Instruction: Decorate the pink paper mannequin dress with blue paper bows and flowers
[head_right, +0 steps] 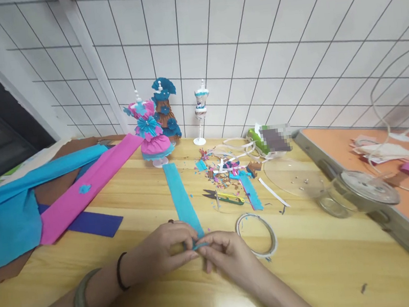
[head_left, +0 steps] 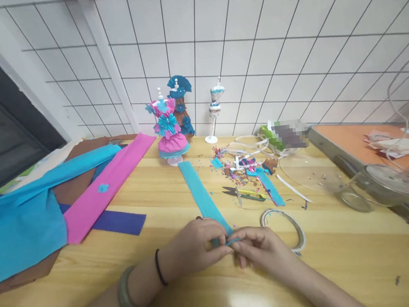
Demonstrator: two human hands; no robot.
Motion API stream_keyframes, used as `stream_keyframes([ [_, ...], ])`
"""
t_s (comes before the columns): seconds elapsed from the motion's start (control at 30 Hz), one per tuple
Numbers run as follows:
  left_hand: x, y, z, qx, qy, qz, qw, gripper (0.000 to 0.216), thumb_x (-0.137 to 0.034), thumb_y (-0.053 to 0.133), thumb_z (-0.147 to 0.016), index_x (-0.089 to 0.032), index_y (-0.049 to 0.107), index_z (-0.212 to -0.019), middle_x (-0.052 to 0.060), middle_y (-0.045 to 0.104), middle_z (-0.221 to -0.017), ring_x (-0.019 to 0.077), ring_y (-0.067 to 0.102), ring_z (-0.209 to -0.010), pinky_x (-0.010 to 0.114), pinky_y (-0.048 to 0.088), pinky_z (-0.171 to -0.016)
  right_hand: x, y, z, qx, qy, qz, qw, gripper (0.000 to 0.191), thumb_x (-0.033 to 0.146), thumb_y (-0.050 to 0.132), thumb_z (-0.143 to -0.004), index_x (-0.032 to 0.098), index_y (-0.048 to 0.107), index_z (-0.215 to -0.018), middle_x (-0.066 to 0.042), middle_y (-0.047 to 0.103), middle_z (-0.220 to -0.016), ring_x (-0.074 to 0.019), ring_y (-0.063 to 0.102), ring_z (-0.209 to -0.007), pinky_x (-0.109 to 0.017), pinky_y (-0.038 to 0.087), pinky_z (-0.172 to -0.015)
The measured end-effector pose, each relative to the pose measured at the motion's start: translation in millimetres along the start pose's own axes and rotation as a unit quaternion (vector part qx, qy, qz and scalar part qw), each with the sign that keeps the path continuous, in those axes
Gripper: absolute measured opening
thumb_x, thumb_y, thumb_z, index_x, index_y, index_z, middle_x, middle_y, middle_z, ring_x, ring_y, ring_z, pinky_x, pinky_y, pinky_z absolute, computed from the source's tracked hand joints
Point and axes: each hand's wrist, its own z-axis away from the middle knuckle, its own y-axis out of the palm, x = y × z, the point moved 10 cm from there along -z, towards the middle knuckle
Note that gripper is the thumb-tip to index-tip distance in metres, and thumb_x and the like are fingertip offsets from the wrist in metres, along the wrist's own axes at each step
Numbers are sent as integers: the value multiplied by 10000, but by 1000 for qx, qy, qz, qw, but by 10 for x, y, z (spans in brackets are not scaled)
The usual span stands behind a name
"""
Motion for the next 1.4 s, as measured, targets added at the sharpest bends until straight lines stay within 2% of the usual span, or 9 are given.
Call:
stream_keyframes([
  [0.17, 199, -29, 7, -35, -102, 70, 992, 275, -330, 600, -734, -179, 578, -962, 27, 650, -917, 147, 584, -831, 241, 422, -749, 150, -224, -29, -82, -61, -8, 995, 272, 413, 632, -721, 155, 677, -793, -4, 560, -655, -79, 470, -527, -210, 387, -494],
  [0.27, 331, 3, 23, -57, -159, 142, 975, 200, -289, 534, -777, -156, 609, -906, 13, 651, -767, 120, 571, -678, 212, 418, -624, 272, -304, -22, -117, -118, 8, 986, 213, 378, 658, -703, 170, 686, -737, -25, 566, -746, -123, 521, -698, -243, 425, -635],
  [0.33, 415, 80, 44, -53, -203, 213, 954, 202, -295, 543, -767, -137, 603, -877, -7, 613, -647, 93, 523, -567, 191, 380, -528, 260, -324, -27, -126, -115, 4, 985, 209, 374, 664, -697, 172, 673, -749, -29, 578, -765, -132, 526, -715, -251, 430, -650],
  [0.43, 478, 193, 69, -42, -245, 309, 918, 235, -313, 585, -736, -121, 581, -872, -27, 567, -578, 73, 482, -513, 176, 358, -493, 127, -313, -47, -118, -61, -26, 991, 236, 390, 656, -703, 166, 654, -779, -13, 600, -689, -100, 504, -588, -227, 414, -555],
  [0.53, 492, 259, 66, -33, -248, 366, 896, 275, -352, 598, -728, -113, 575, -862, -12, 582, -599, 81, 504, -532, 193, 392, -525, 31, -302, -47, -113, -23, -46, 992, 267, 412, 665, -686, 160, 655, -773, 5, 599, -607, -72, 471, -485, -210, 392, -486],
  [0.63, 532, 271, 65, -41, -242, 391, 887, 296, -371, 600, -730, -109, 575, -866, 1, 596, -616, 89, 523, -547, 205, 412, -540, 27, -311, -39, -118, -20, -44, 992, 288, 421, 678, -667, 157, 660, -783, 4, 603, -593, -65, 470, -454, -206, 394, -460],
  [1.07, 573, 195, 73, -66, -249, 411, 875, 283, -344, 618, -720, -110, 580, -876, 2, 585, -632, 85, 522, -544, 216, 424, -538, 54, -394, -12, -144, -8, -45, 988, 271, 412, 706, -617, 179, 697, -754, -1, 613, -565, -73, 466, -437, -215, 392, -447],
  [1.4, 574, 150, 76, -83, -249, 409, 874, 223, -301, 635, -707, -116, 614, -829, -2, 589, -623, 77, 516, -548, 199, 414, -529, 34, -384, -6, -121, -9, -79, 989, 233, 391, 685, -657, 171, 679, -733, 18, 571, -497, -76, 472, -430, -210, 359, -449],
])
